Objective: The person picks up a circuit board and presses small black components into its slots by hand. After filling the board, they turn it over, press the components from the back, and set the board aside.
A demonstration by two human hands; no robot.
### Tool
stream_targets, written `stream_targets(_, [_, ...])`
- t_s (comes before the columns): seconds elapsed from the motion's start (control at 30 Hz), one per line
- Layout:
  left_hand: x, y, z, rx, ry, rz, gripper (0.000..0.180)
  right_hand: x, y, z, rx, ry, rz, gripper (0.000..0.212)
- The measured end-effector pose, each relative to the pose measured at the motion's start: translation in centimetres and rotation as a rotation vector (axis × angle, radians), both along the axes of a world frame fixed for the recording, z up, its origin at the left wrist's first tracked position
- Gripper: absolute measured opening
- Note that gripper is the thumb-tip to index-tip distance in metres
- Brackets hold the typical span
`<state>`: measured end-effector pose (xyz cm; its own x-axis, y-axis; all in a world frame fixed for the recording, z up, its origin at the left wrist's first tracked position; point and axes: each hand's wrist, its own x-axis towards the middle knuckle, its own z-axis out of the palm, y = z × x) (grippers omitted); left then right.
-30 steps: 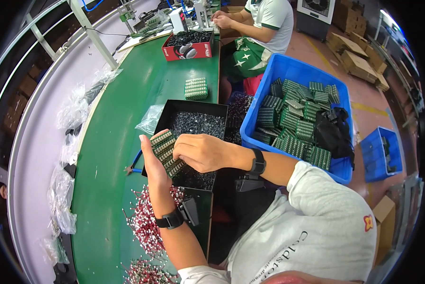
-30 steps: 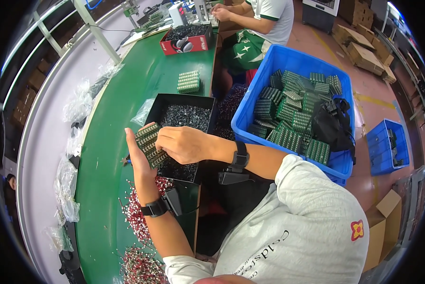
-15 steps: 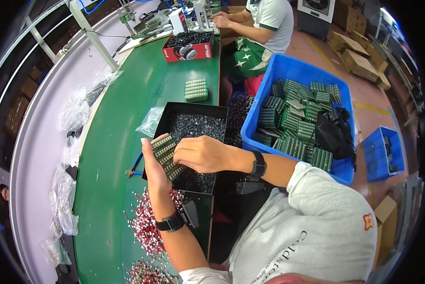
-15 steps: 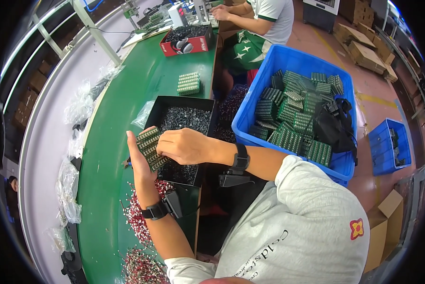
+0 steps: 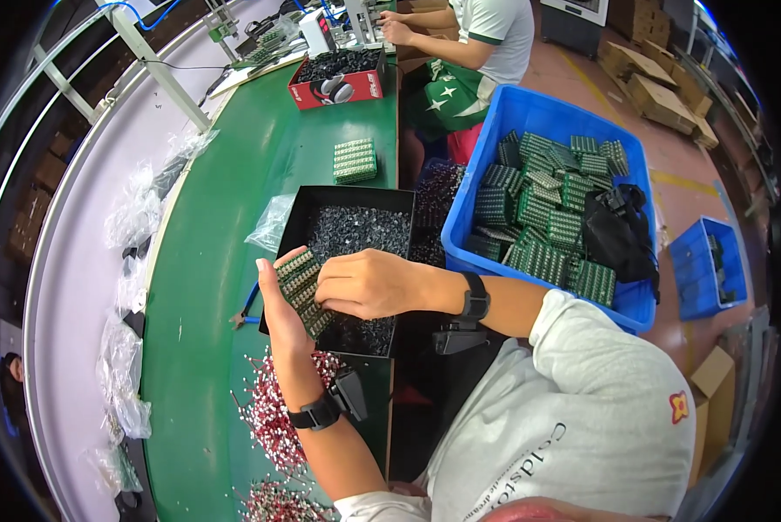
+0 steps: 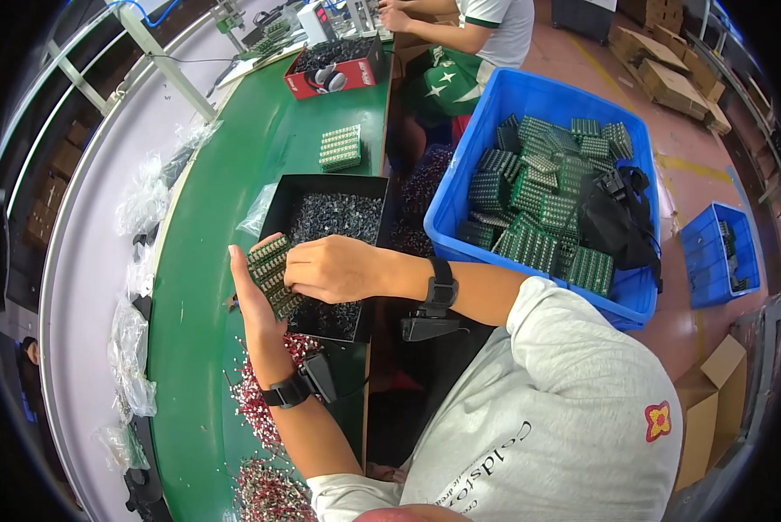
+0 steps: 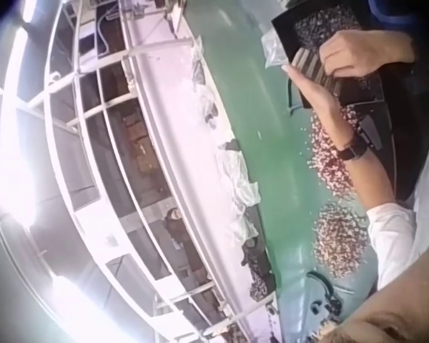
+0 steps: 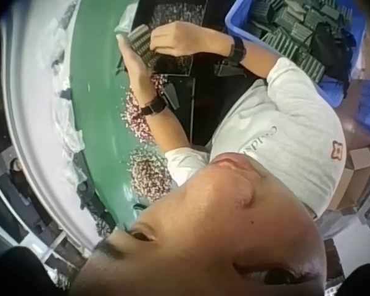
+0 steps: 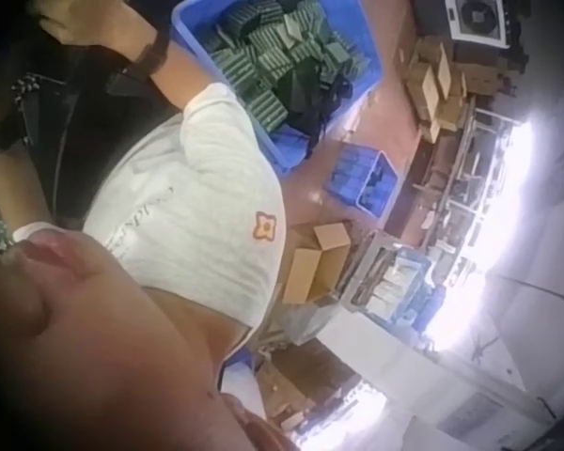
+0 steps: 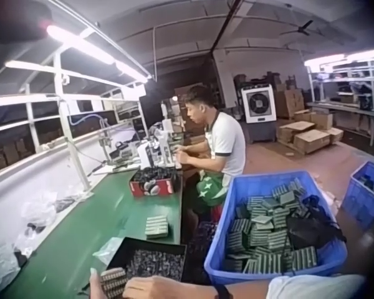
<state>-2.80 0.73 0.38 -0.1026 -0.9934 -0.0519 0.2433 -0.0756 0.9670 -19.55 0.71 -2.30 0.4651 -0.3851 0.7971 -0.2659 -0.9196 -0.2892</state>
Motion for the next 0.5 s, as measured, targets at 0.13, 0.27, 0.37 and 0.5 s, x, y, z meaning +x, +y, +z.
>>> stream_targets(0.13, [0.05,-0.01,0.02,-0.03,-0.023,-0.006,0.07,0.18,-0.14,-0.27,0.001,0.011,-0.007,0.012])
stream_targets(0.27, [0.23,-0.02,-0.01,-0.014,-0.03,-0.008,0.069,0.33,-0.06,-0.17,0.013,0.019,-0.015,0.012])
stream_targets(0.37, [0.3,-0.13,0.02,-0.016,-0.014,-0.018,0.07,0.35,-0.15,-0.33,0.013,0.009,-0.012,0.012])
stream_targets(0.5, [0.33,-0.32,-0.16,-0.022,0.028,-0.022,0.071,0.4,-0.06,-0.16,-0.012,0.001,-0.019,0.014])
